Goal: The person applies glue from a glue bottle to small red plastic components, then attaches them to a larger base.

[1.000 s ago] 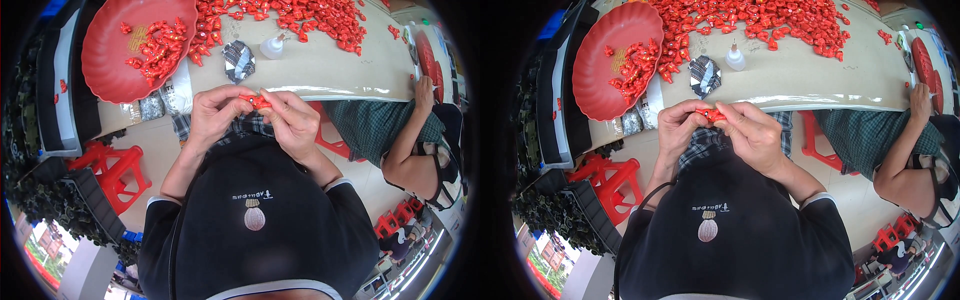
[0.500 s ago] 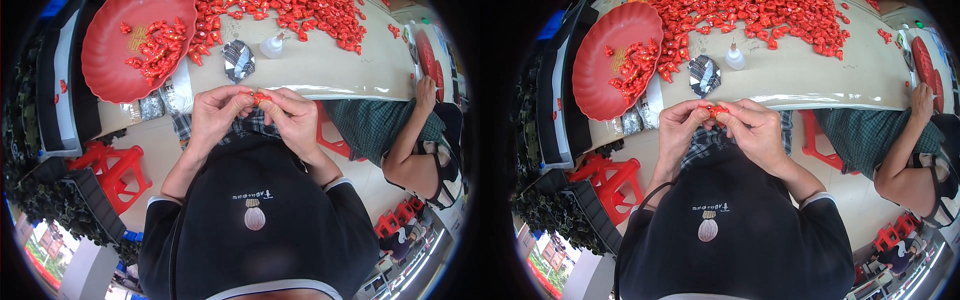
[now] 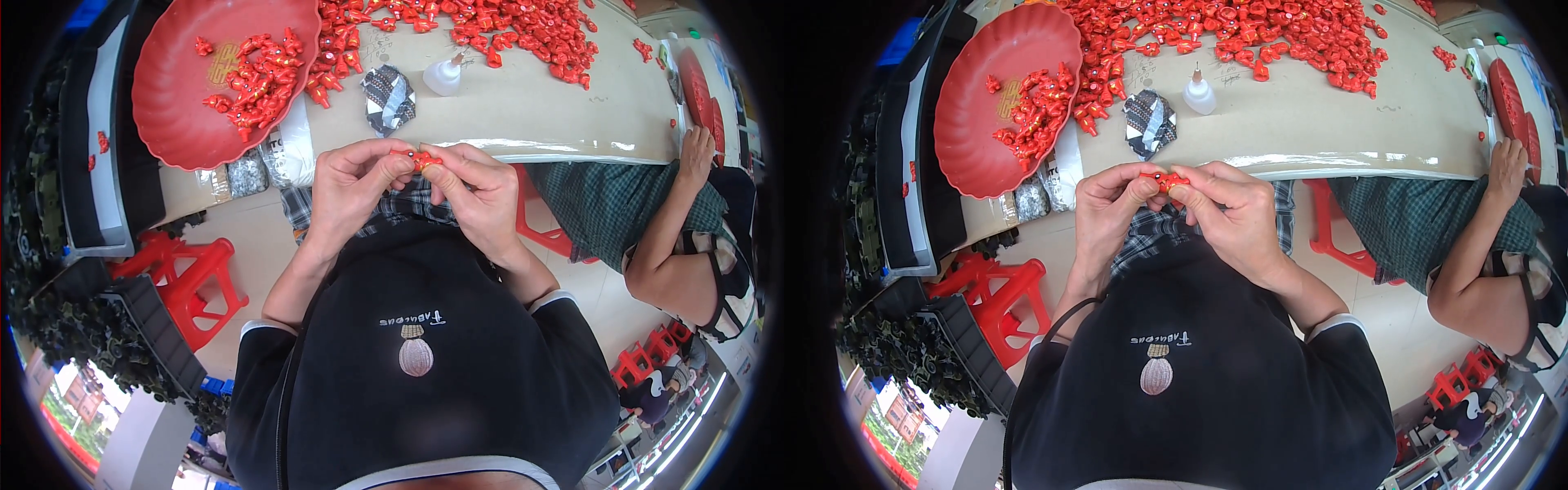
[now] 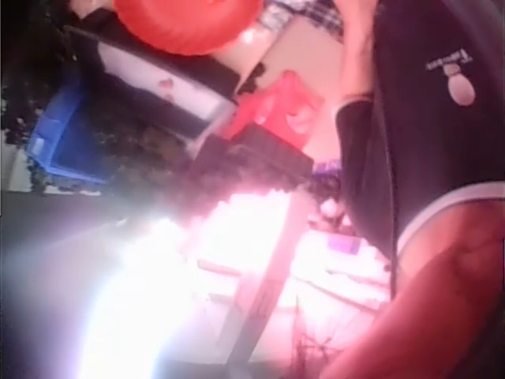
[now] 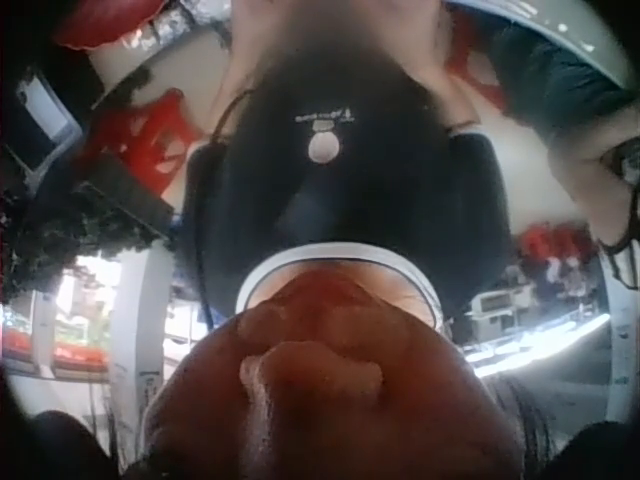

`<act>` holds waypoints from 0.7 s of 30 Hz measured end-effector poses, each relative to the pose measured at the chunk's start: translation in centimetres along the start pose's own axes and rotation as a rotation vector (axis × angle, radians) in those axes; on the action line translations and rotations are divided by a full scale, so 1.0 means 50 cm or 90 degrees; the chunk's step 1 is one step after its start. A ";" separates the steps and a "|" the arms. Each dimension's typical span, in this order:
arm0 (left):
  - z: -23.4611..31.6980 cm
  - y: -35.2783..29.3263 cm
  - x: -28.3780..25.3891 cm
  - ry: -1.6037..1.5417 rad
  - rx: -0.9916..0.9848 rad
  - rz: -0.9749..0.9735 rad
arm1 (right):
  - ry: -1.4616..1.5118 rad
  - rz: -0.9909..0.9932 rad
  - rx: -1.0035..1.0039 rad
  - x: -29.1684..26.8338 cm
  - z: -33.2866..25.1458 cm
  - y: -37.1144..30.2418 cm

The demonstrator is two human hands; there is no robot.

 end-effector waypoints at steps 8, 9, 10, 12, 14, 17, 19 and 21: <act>0.000 -0.002 0.000 -0.001 0.011 0.002 | 0.007 0.003 -0.007 0.000 -0.002 -0.002; 0.000 -0.002 -0.001 -0.004 0.012 0.001 | -0.003 0.003 -0.015 0.000 -0.004 -0.003; 0.000 -0.003 -0.001 -0.004 0.012 0.000 | -0.013 0.002 -0.023 -0.001 -0.006 -0.004; 0.002 -0.006 -0.002 -0.007 0.042 -0.019 | -0.033 0.006 -0.048 -0.002 -0.010 -0.008; 0.011 -0.008 -0.002 0.002 0.065 -0.037 | -0.053 0.010 -0.074 -0.002 -0.015 -0.013; 0.018 -0.011 0.000 0.011 0.106 -0.061 | -0.067 0.020 -0.129 -0.001 -0.028 -0.019; 0.020 -0.012 0.000 0.012 0.124 -0.067 | -0.084 0.020 -0.150 -0.001 -0.033 -0.020; 0.018 -0.012 0.000 -0.001 0.104 -0.065 | -0.081 0.021 -0.146 0.000 -0.028 -0.020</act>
Point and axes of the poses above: each hand's wrist, its own y-axis towards the middle knuckle, its own x-axis out of the palm, z = x × y, the point moved 3 cm from there along y, towards the middle knuckle, and after that the axes turned 8 degrees about z, right-handed, at the moved point
